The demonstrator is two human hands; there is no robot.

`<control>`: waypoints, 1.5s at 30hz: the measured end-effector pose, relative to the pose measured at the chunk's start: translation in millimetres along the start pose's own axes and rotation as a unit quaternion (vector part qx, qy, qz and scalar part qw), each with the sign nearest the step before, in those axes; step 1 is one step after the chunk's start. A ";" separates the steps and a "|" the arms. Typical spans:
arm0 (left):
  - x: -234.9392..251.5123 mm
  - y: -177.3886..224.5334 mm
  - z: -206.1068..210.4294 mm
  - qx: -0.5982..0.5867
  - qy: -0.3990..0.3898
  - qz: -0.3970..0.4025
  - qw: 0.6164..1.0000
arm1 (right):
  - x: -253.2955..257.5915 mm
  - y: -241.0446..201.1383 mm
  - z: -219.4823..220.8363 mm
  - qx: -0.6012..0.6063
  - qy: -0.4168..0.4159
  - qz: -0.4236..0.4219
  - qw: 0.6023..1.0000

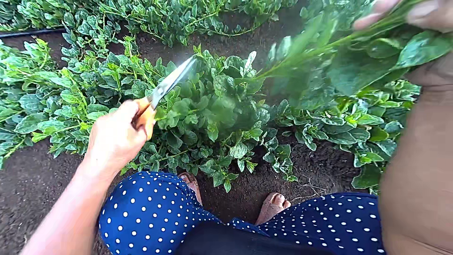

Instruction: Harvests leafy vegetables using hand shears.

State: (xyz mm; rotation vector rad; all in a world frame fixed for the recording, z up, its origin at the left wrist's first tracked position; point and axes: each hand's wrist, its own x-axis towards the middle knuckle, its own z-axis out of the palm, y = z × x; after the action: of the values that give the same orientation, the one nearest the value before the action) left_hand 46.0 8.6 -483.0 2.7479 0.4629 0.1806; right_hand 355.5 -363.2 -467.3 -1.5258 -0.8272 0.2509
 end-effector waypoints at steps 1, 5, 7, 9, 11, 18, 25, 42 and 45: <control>15.7 17.8 -8.5 0.021 -0.015 0.011 1.000 | 1.2 -2.2 12.8 -0.007 -0.002 -0.005 1.000; 82.8 95.9 -36.8 0.062 -0.101 0.058 0.991 | 1.8 -19.2 79.6 -0.134 -0.083 0.036 0.987; 110.2 127.7 -36.0 0.071 -0.099 0.131 0.984 | 9.1 -21.7 108.0 -0.174 -0.134 0.065 0.974; 127.0 153.2 -27.0 0.067 -0.070 0.210 0.973 | 18.1 -24.0 124.7 -0.178 -0.149 0.064 0.971; 128.8 178.5 -22.2 0.061 -0.086 0.212 0.972 | 23.2 -23.1 133.3 -0.146 -0.102 0.045 0.983; 125.2 158.0 -17.8 -0.010 -0.026 0.243 0.970 | 9.6 -10.1 96.9 -0.132 -0.015 0.131 0.982; 109.0 80.0 66.7 0.172 -0.376 -0.006 0.911 | -6.7 4.1 41.1 -0.136 0.071 0.120 0.981; 122.3 118.5 118.0 0.265 -0.424 -0.009 0.866 | -17.3 18.9 23.9 -0.108 0.090 0.108 0.984; 120.4 123.0 122.3 0.276 -0.433 0.004 0.858 | -16.7 16.7 26.2 -0.106 0.100 0.111 0.983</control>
State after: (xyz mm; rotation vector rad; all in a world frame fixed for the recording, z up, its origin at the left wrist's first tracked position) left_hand 217.2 -98.3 -544.9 2.9429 0.2540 -1.3270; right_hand 333.4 -352.0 -492.3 -1.8128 -0.5375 0.1720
